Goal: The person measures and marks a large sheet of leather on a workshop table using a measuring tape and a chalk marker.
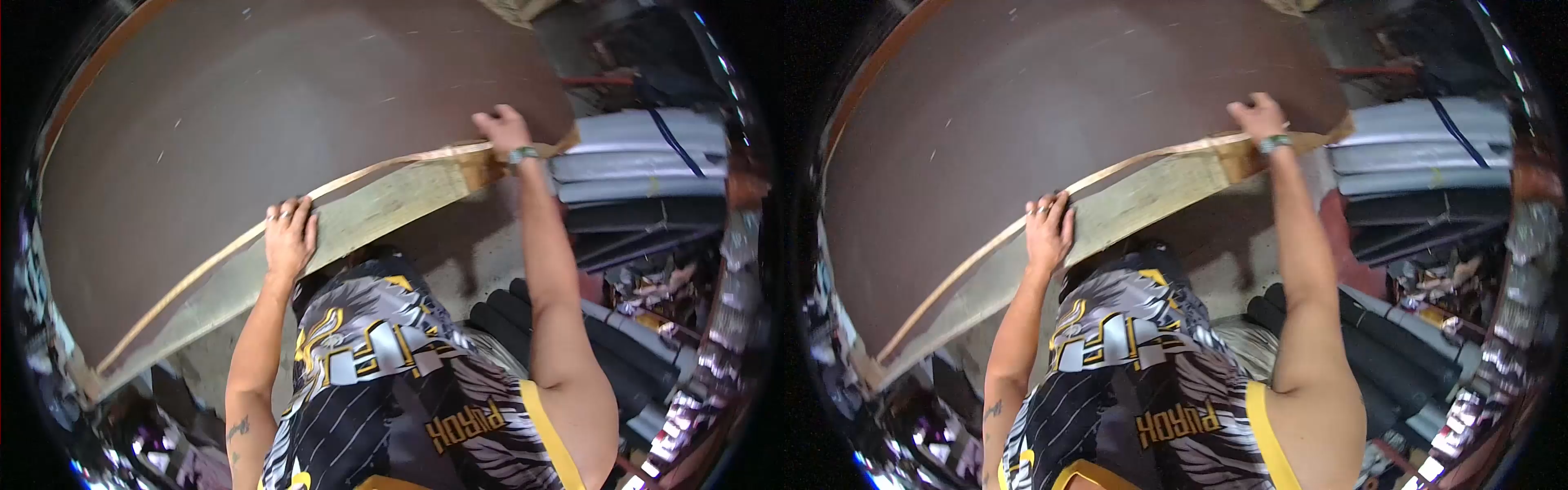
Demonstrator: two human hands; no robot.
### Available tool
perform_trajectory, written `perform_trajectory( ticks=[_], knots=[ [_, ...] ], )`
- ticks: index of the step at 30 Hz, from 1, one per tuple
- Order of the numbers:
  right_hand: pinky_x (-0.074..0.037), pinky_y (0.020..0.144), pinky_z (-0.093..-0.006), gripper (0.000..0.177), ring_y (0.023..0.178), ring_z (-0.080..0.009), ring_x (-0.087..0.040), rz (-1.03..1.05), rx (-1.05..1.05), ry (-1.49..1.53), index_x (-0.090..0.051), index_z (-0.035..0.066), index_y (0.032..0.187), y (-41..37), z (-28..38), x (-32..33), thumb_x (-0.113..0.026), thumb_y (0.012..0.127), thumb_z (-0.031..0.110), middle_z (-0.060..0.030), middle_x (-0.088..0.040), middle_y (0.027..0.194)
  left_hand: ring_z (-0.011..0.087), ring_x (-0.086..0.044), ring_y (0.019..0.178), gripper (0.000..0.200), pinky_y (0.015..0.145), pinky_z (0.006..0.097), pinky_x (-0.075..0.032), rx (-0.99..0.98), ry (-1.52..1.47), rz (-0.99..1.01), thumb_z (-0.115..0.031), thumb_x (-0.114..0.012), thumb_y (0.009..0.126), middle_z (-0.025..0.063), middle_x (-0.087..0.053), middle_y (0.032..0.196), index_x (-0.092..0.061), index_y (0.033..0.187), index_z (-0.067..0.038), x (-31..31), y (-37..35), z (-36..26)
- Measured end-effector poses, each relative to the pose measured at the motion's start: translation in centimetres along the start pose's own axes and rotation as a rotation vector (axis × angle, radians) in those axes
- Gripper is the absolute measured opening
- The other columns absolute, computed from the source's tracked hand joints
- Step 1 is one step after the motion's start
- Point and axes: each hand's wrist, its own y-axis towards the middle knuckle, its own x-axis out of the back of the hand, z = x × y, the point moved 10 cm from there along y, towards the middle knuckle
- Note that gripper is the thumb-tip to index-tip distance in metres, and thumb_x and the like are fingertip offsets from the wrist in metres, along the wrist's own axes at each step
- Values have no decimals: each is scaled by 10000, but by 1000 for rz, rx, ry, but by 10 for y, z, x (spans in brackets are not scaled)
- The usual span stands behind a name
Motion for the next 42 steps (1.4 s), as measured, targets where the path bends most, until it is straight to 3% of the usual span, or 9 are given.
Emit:
perform_trajectory(
  ticks=[1,3,5,9,11,15,22,25,42],
  knots=[
    [-548,735,-376,408,822,-268,-668,-6,-49,-141,-607,-21,955,8,-4,10,-718,801,340,-162,-691,936,343,-533,965,312,860,443,-449,-2,-9,-16,-140,-666,852,144,-612,1082,-648,1149,-47,-1,0,1],
    [-547,731,-302,302,795,-183,-643,315,-413,198,-593,-13,1040,-9,-11,-13,-662,855,216,-130,-653,886,335,-534,956,305,852,434,-449,-14,22,-22,-143,-662,853,142,-613,1061,-650,1142,-47,2,-1,-2],
    [-545,707,-256,241,756,-122,-616,448,-324,300,-567,4,1110,-18,19,-39,-588,883,84,-97,-619,874,316,-528,968,327,855,420,-444,-6,35,-35,-159,-662,852,121,-610,1077,-645,1165,-62,-1,-5,3],
    [-565,802,-295,388,917,-221,-678,609,-160,728,-466,-49,1254,-62,87,-113,-566,879,-45,-205,-610,1120,293,-524,989,378,867,410,-443,53,81,-17,-169,-656,858,84,-598,1140,-625,1227,-91,-5,-11,7],
    [-573,761,-286,423,895,-209,-691,649,-47,639,-461,-63,1297,-86,131,-142,-578,892,-39,-204,-629,1097,283,-527,992,385,868,406,-445,56,113,-36,-177,-657,857,70,-595,1150,-622,1232,-95,-5,-15,6],
    [-553,653,-288,309,743,-148,-685,641,101,611,-581,-52,1079,-113,185,-182,-713,817,46,-125,-685,876,273,-534,1013,378,891,409,-444,56,150,-67,-184,-655,855,58,-590,1173,-624,1221,-97,-5,-21,3],
    [-495,768,-434,213,857,-349,-593,543,694,231,-582,5,958,-137,246,-200,-672,765,2,-140,-625,908,258,-546,1018,334,899,398,-439,55,132,-105,-212,-646,856,48,-607,1184,-650,1168,-90,-4,-27,6],
    [-548,713,-355,315,842,-263,-637,510,854,185,-579,-9,1082,-143,245,-202,-693,789,-7,-131,-631,942,259,-546,1023,328,896,397,-438,48,144,-117,-217,-647,855,49,-610,1177,-652,1157,-88,-4,-29,7],
    [-523,735,-382,239,807,-289,-630,582,788,366,-581,8,1036,-157,262,-215,-634,806,-31,-135,-635,910,259,-550,996,327,881,400,-430,48,144,-114,-210,-644,848,62,-617,1147,-645,1142,-66,-3,-28,7]
  ],
)
